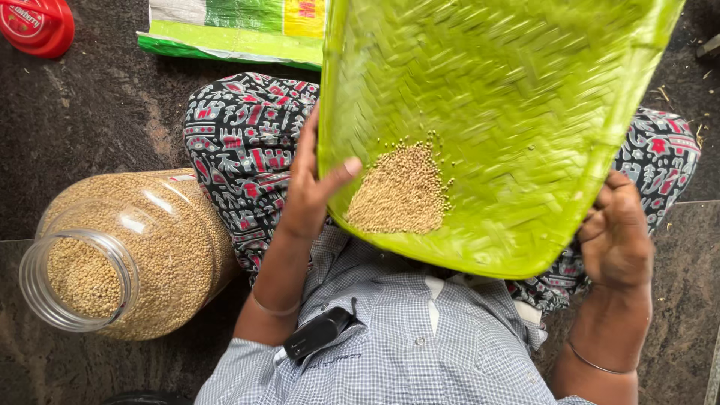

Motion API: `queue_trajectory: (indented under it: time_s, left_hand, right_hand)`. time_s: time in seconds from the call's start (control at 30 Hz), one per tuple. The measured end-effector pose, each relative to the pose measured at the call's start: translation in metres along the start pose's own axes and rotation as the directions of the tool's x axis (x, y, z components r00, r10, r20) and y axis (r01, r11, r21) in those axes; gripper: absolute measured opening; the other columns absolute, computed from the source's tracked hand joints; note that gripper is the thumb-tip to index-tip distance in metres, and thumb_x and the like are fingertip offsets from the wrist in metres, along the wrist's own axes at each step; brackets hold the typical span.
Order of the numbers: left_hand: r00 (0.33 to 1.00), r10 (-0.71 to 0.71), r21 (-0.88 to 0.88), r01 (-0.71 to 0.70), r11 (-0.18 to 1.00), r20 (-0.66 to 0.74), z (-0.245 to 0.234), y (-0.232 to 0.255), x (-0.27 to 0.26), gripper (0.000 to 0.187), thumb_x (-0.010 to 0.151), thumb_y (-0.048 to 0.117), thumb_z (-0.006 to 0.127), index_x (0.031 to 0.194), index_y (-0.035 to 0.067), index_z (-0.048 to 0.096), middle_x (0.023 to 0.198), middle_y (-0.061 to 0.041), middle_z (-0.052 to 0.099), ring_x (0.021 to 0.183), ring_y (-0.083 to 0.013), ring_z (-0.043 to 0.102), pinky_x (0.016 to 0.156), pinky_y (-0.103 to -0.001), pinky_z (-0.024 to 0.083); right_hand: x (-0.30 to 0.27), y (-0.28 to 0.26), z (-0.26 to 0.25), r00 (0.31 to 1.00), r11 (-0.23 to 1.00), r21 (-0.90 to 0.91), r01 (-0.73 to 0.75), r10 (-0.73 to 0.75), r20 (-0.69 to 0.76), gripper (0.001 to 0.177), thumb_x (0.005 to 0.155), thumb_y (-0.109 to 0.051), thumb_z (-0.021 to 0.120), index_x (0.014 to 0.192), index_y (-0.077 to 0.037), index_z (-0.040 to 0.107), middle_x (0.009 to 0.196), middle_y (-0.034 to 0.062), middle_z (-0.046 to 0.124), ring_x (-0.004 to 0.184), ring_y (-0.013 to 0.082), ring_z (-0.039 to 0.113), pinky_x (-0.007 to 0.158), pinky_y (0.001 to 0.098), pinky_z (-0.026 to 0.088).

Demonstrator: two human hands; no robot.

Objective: The person sits on the floor and sorts small grains in a green woven tray by hand, picking out debris. They then pour the sorted grains into a large clear plastic jar and seal it with a red lid.

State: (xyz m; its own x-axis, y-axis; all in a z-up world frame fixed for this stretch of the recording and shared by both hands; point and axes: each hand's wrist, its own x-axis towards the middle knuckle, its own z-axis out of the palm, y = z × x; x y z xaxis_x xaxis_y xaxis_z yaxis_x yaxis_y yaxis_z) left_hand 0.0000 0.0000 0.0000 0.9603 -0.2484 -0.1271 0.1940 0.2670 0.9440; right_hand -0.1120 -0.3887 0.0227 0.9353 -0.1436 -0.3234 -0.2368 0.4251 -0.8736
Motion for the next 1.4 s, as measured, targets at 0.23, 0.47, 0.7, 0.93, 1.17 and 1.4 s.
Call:
queue_trajectory:
  time_s: [0.23, 0.47, 0.7, 0.93, 1.17, 1.4]
  left_hand:
    - [0.999, -0.041, -0.112, 0.038, 0.993, -0.024, -0.035, -0.013, 0.037, 0.076, 0.095, 0.005, 0.068, 0.161, -0.004, 0.031, 0.152, -0.016, 0.052, 0.137, -0.0219, 0.054, 0.117, -0.035, 0.044]
    - [1.0, -0.025, -0.126, 0.026, 0.992, 0.011, -0.045, -0.029, 0.032, 0.076, 0.093, -0.002, 0.063, 0.161, -0.005, 0.03, 0.15, -0.017, 0.055, 0.136, -0.0214, 0.056, 0.118, -0.035, 0.044]
    - [1.0, 0.019, -0.096, -0.019, 0.995, 0.001, -0.047, -0.036, 0.033, 0.071, 0.096, -0.002, 0.061, 0.161, -0.006, 0.033, 0.155, -0.02, 0.052, 0.141, -0.0223, 0.054, 0.122, -0.035, 0.042]
    - [0.998, 0.058, -0.056, -0.057, 0.997, 0.01, -0.044, -0.034, 0.032, 0.073, 0.096, -0.002, 0.063, 0.162, -0.003, 0.032, 0.158, -0.021, 0.051, 0.142, -0.0239, 0.055, 0.123, -0.037, 0.045]
    - [0.999, 0.037, -0.052, -0.036, 0.998, 0.023, -0.043, -0.032, 0.034, 0.073, 0.097, -0.002, 0.061, 0.163, -0.002, 0.03, 0.159, -0.021, 0.05, 0.142, -0.0239, 0.055, 0.123, -0.037, 0.045]
    - [0.999, 0.037, -0.077, -0.035, 0.996, 0.022, -0.041, -0.032, 0.034, 0.073, 0.097, -0.003, 0.06, 0.163, -0.002, 0.028, 0.16, -0.02, 0.049, 0.144, -0.0235, 0.054, 0.123, -0.037, 0.046]
  right_hand:
    - [-0.001, -0.009, 0.021, 0.925, 0.536, -0.754, -0.379, 0.232, -0.3, 0.045, 0.1, -0.032, 0.063, 0.135, -0.002, 0.061, 0.114, 0.0176, 0.074, 0.095, 0.0213, 0.074, 0.078, 0.0352, 0.061]
    - [0.014, -0.039, 0.093, 0.958, 0.228, -0.945, 0.236, 0.111, 0.266, 0.034, 0.1, -0.03, 0.061, 0.119, -0.006, 0.074, 0.115, 0.0123, 0.075, 0.103, 0.0241, 0.071, 0.091, 0.0393, 0.054]
    - [0.046, 0.043, 0.136, 0.58, 0.261, -0.908, 0.329, 0.703, 0.412, 0.034, 0.095, -0.032, 0.056, 0.112, -0.009, 0.074, 0.106, 0.0131, 0.074, 0.1, 0.0322, 0.07, 0.089, 0.043, 0.054]
    - [0.096, 0.05, 0.137, 0.82, 0.313, -0.846, 0.432, 0.253, 0.513, 0.028, 0.096, -0.024, 0.063, 0.115, -0.006, 0.074, 0.105, 0.0175, 0.073, 0.099, 0.0329, 0.069, 0.089, 0.0435, 0.054]
    - [0.091, 0.049, 0.143, 0.701, 0.354, -0.854, 0.382, 0.491, 0.517, 0.023, 0.094, -0.021, 0.062, 0.108, -0.01, 0.076, 0.102, 0.0113, 0.075, 0.097, 0.0283, 0.072, 0.087, 0.0404, 0.056]
    - [0.097, 0.066, 0.152, 0.706, 0.392, -0.829, 0.399, 0.446, 0.551, 0.028, 0.092, -0.013, 0.061, 0.118, -0.01, 0.073, 0.106, 0.0128, 0.072, 0.099, 0.0285, 0.07, 0.09, 0.0417, 0.054]
